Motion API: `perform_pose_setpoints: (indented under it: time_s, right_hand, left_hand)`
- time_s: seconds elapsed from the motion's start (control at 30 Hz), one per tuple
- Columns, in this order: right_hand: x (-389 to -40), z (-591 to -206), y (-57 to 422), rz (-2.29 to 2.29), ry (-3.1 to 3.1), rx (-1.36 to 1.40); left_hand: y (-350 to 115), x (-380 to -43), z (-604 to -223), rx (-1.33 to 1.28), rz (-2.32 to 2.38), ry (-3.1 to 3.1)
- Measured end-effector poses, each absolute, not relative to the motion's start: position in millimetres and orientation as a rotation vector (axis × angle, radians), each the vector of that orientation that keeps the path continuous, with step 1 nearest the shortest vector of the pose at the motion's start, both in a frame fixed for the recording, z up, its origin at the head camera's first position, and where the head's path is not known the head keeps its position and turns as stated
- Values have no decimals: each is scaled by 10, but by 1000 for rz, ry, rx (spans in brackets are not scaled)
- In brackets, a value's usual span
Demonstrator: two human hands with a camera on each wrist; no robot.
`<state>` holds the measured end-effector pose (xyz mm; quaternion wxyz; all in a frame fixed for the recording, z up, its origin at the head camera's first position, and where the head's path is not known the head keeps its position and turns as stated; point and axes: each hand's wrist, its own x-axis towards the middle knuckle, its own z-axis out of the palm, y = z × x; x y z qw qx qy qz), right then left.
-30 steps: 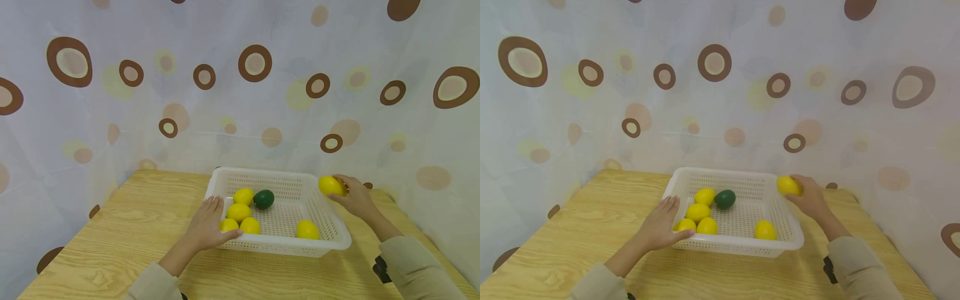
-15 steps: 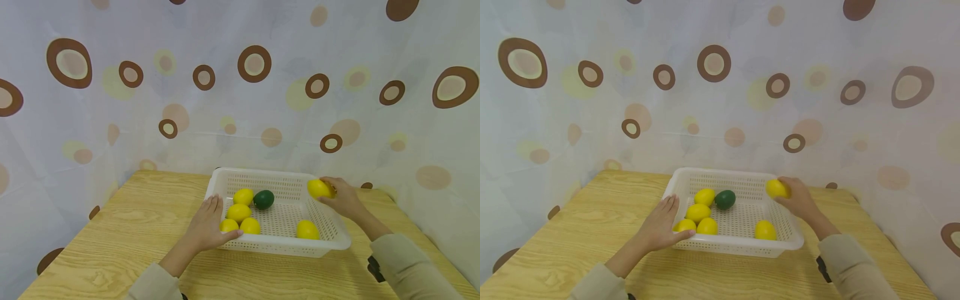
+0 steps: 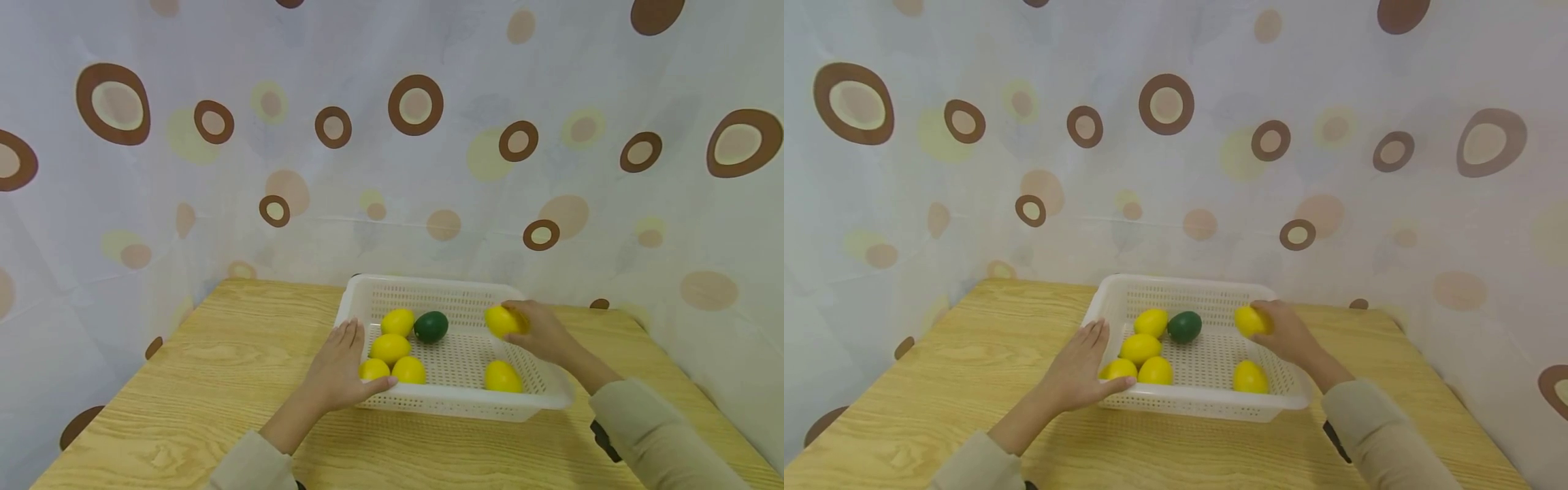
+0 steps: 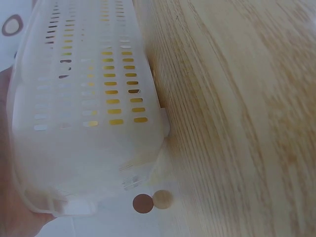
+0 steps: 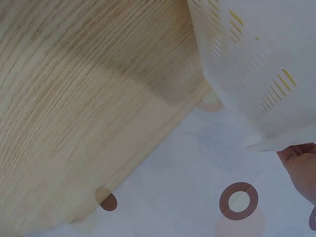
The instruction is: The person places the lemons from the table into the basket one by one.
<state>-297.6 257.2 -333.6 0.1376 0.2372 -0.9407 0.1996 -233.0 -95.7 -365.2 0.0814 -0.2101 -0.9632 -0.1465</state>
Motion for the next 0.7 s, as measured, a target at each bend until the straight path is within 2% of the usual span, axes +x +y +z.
perform_pose_setpoints:
  time_s: [0.7]
  right_hand:
    - [-2952,-3460,2476,332,-2839,870]
  left_hand:
    - [-950,-2335,-3648,-633,-402,-2890]
